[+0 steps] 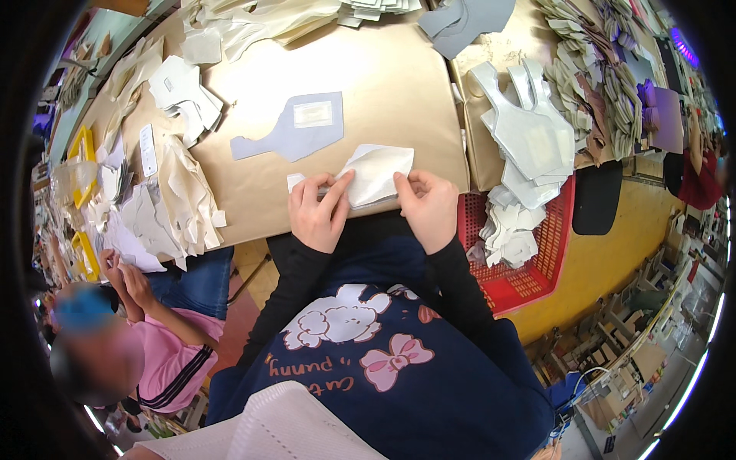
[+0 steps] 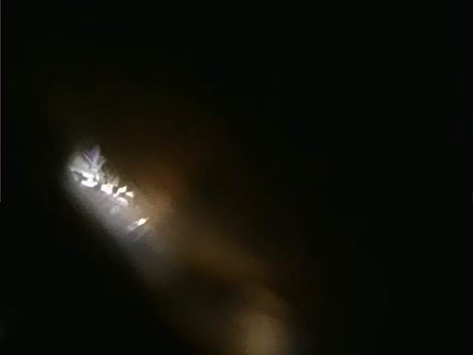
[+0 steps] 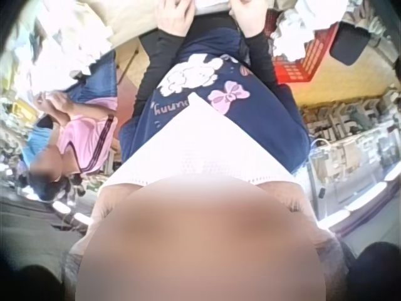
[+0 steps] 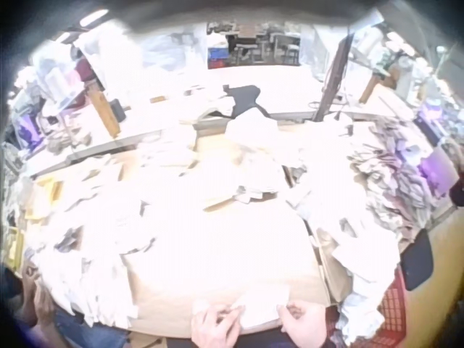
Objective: The person repeatedly picks up white face masks from a table, folds them by hand, and places them into a red basket. The person also handles a grey mask template and stacks folded masks on the table before transferring them to the basket.
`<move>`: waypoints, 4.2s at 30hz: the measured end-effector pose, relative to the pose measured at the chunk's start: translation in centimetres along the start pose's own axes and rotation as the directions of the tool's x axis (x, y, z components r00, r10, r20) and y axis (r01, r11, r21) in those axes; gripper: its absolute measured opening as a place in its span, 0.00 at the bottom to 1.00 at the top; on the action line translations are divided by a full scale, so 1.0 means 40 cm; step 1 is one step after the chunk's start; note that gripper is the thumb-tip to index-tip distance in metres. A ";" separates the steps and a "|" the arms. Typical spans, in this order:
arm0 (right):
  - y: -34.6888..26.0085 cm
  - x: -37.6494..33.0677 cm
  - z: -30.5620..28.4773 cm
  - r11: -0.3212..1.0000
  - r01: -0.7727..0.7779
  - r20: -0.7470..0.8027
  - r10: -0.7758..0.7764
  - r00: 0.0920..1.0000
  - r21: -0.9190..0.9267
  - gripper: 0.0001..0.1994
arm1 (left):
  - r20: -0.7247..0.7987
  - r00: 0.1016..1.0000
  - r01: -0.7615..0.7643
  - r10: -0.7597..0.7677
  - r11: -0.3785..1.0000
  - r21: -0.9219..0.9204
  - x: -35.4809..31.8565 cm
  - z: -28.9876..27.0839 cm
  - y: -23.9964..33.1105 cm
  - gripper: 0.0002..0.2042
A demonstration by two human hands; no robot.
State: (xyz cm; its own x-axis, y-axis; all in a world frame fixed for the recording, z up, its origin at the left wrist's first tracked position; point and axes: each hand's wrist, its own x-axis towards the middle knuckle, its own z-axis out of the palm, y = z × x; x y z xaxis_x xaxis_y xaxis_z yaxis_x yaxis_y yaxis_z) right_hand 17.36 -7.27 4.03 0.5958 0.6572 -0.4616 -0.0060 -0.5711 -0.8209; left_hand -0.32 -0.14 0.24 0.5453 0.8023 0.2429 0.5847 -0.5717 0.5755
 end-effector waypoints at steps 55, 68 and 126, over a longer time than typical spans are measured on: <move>0.071 0.085 -0.076 0.559 0.539 0.159 -0.586 0.794 -0.630 0.22 | 0.352 0.868 -0.382 0.350 0.924 0.022 0.002 0.052 0.071 0.25; 0.021 0.011 -0.119 0.941 0.178 0.131 -0.223 0.966 0.289 0.11 | -0.281 0.927 0.212 -0.248 0.965 -0.155 0.024 -0.218 -0.150 0.15; -0.103 0.004 -0.031 0.972 0.033 0.461 -0.141 0.876 0.233 0.07 | -0.620 0.343 -0.246 -0.705 0.570 -0.784 0.024 -0.317 -0.332 0.16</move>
State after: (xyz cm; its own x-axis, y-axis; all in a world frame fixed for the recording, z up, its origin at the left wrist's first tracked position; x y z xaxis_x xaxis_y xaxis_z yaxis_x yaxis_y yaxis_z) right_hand 18.48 -5.43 7.76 0.1527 0.8829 -0.4441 -0.1733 -0.4185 -0.8915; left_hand -15.18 10.39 2.74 -0.5977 0.7852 0.1619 -0.2718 -0.3885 0.8805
